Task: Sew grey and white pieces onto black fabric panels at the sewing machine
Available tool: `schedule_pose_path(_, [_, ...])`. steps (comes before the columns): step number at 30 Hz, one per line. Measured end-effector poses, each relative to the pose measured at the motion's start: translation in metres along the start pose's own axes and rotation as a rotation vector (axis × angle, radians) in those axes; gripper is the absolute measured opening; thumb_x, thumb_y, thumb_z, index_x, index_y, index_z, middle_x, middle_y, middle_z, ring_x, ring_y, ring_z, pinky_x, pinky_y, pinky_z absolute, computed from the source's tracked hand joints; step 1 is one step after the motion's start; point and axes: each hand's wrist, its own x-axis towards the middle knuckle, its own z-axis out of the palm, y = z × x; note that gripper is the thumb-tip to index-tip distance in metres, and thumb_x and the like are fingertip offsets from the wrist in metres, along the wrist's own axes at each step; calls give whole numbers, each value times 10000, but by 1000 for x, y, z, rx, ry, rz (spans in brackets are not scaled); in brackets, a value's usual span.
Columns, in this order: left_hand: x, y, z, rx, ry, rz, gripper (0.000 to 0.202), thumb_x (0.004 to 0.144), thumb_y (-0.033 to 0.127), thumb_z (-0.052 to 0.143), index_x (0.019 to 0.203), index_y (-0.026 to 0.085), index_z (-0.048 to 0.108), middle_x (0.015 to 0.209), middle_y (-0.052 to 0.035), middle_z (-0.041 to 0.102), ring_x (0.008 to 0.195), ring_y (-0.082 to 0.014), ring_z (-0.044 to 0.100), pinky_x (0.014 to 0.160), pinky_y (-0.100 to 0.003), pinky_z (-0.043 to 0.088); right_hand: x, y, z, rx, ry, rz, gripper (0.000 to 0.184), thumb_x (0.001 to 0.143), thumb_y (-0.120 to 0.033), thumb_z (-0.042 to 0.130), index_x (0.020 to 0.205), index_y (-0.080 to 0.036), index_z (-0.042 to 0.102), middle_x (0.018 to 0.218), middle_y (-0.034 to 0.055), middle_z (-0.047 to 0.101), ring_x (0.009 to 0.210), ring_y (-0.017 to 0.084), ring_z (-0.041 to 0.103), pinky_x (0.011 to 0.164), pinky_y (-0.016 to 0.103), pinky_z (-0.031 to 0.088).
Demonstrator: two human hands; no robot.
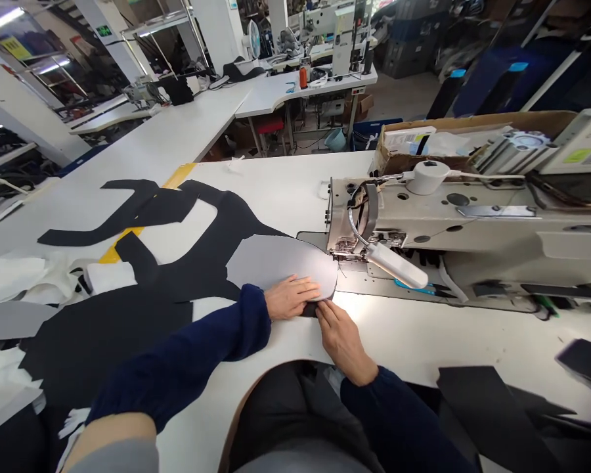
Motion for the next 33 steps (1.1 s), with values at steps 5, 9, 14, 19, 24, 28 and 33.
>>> schedule_pose_path(5, [14, 11, -2, 65, -22, -84, 572, 860, 95, 339, 1413, 239, 354, 1476, -21, 352, 1362, -262, 288, 1041, -518, 331, 0, 6, 4, -44, -100, -5, 326, 908, -57, 326, 938, -130, 643, 904, 104, 625, 890, 211, 553, 830, 331, 475])
schedule_pose_path(9, [26, 12, -2, 80, 5, -153, 533, 885, 120, 318, 1401, 242, 378, 1468, -12, 368, 1353, -258, 302, 1024, -520, 349, 6, 18, 5, -75, -92, -21, 330, 910, -66, 321, 928, -139, 642, 905, 99, 632, 902, 215, 554, 851, 331, 465])
schedule_pose_path(14, [41, 5, -1, 124, 28, -187, 544, 857, 106, 343, 1383, 227, 409, 1469, -38, 366, 1339, -271, 313, 1007, -522, 362, 16, 37, 9, -82, -70, -44, 346, 901, -55, 310, 982, -127, 639, 935, 113, 636, 913, 207, 559, 852, 318, 462])
schedule_pose_path(19, [57, 2, 1, 144, 57, -258, 591, 823, 67, 357, 1389, 230, 397, 1488, -25, 331, 1344, -300, 285, 1009, -542, 361, 26, 57, 12, -111, 32, -83, 314, 883, -55, 356, 863, -114, 664, 818, 106, 642, 825, 198, 568, 794, 297, 478])
schedule_pose_path(24, [69, -4, 1, 176, 64, -318, 564, 858, 70, 322, 1398, 223, 380, 1506, -20, 292, 1348, -312, 276, 1014, -547, 356, 32, 74, 19, -90, 25, -64, 295, 863, -37, 389, 861, -125, 670, 837, 102, 656, 916, 208, 586, 859, 305, 474])
schedule_pose_path(28, [62, -17, -2, 183, 67, -163, 471, 935, 282, 362, 1397, 187, 378, 1508, -55, 279, 1348, -344, 252, 1010, -567, 343, 34, 81, 23, -42, -27, -57, 326, 841, -13, 374, 908, -137, 669, 887, 102, 665, 983, 208, 587, 901, 321, 470])
schedule_pose_path(33, [51, -27, -3, 185, 14, -59, 439, 915, 293, 427, 1349, 226, 439, 1497, -58, 297, 1345, -338, 254, 1013, -545, 334, 26, 79, 15, 47, 57, -32, 299, 832, -22, 380, 931, -124, 644, 1011, 114, 658, 1001, 209, 573, 942, 365, 448])
